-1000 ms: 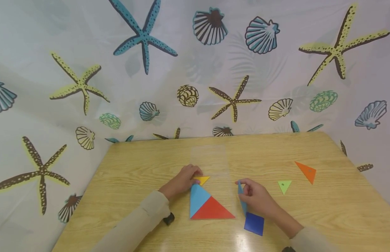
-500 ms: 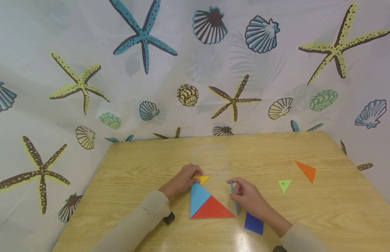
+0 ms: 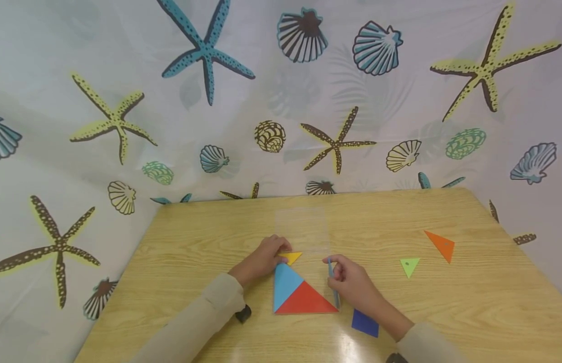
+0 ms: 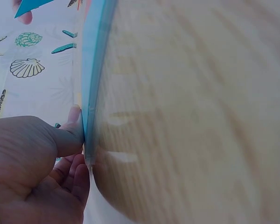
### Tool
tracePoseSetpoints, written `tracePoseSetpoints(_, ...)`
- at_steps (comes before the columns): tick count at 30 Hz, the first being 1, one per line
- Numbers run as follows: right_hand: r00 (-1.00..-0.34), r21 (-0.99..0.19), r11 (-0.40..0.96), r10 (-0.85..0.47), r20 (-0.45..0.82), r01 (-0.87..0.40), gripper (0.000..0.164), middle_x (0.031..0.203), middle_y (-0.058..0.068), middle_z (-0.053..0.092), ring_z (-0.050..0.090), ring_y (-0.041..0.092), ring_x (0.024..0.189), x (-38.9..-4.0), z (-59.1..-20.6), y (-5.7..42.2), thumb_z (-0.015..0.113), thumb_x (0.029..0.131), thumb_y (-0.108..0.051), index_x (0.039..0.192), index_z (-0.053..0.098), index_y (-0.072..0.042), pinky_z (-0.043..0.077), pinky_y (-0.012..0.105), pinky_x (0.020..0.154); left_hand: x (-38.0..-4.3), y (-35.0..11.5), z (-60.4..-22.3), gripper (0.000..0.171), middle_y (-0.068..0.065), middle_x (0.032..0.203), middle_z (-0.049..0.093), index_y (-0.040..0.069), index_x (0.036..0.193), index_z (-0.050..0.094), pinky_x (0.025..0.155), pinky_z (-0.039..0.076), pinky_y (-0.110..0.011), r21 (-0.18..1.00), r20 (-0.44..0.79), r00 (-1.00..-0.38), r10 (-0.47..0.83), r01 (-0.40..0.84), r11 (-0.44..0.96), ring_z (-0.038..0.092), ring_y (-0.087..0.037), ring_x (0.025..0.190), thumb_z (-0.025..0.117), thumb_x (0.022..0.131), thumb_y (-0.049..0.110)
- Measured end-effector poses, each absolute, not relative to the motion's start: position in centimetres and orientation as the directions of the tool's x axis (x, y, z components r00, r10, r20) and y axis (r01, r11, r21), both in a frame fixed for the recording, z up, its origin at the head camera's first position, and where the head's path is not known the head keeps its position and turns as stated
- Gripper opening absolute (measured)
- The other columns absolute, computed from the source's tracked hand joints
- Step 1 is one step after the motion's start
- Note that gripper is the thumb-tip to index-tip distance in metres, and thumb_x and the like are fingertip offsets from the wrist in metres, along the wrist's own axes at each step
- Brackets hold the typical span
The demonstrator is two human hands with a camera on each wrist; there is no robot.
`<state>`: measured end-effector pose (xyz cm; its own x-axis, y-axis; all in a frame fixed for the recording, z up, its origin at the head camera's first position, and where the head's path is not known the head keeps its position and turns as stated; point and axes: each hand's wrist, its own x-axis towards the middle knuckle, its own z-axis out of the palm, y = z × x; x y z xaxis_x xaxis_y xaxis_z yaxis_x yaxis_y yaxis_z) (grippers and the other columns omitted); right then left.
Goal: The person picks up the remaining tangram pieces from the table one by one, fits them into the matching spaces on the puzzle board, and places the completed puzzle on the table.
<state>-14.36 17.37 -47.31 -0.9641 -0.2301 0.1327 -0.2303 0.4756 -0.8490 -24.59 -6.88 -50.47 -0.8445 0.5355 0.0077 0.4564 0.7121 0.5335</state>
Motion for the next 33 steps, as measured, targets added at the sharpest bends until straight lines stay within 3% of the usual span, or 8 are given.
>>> tracePoseSetpoints(8, -0.959, -0.817, 0.512, -0.228, 0.168, -0.265, 0.036, 0.071, 0.0, 0.045, 0.036, 0.004, 0.052, -14.7, -48.4, 17.7, 0.063, 0.08, 0.004, 0.115, 0.057, -0.002, 0.035, 0.02, 0.044, -24.6, -6.9, -50.5, 0.02, 0.004, 0.103, 0.051, 0.018, 0.108, 0.055, 0.087, 0.039, -0.028, 0.535, -0.009, -0.843, 0.538, 0.451, 0.714, 0.042, -0.015, 0.099, 0.062, 0.089, 0.019)
tracePoseSetpoints(17, -0.962, -0.813, 0.529, -0.237, 0.134, -0.243, 0.037, 0.072, 0.0, 0.046, 0.04, 0.006, 0.055, -14.8, -48.3, 17.5, 0.065, 0.079, 0.005, 0.115, 0.055, 0.0, 0.038, 0.02, 0.047, -24.6, -7.0, -50.5, 0.02, 0.005, 0.103, 0.05, 0.018, 0.108, 0.055, 0.088, 0.039, -0.028, 0.541, 0.002, -0.841, 0.541, 0.456, 0.707, 0.042, -0.015, 0.1, 0.062, 0.089, 0.019)
tracePoseSetpoints(27, -0.952, -0.763, 0.581, -0.265, 0.151, -0.283, 0.048, 0.103, 0.008, 0.052, 0.053, 0.021, 0.092, -15.5, -48.9, 17.9, 0.072, 0.08, -0.03, 0.116, 0.056, -0.003, 0.049, 0.032, 0.075, -24.5, -7.0, -50.4, 0.021, 0.005, 0.103, 0.05, 0.018, 0.109, 0.055, 0.088, 0.039, -0.028, 0.547, -0.004, -0.845, 0.535, 0.446, 0.708, 0.041, -0.015, 0.1, 0.062, 0.089, 0.019)
tracePoseSetpoints(33, -0.957, -0.77, 0.584, -0.266, 0.119, -0.258, 0.042, 0.104, 0.007, 0.058, 0.057, 0.024, 0.095, -15.9, -49.2, 18.2, 0.073, 0.08, -0.025, 0.111, 0.057, -0.002, 0.049, 0.032, 0.077, -24.6, -7.0, -50.5, 0.02, 0.005, 0.102, 0.05, 0.018, 0.108, 0.056, 0.087, 0.04, -0.028, 0.544, -0.005, -0.847, 0.532, 0.444, 0.712, 0.042, -0.015, 0.099, 0.062, 0.089, 0.019)
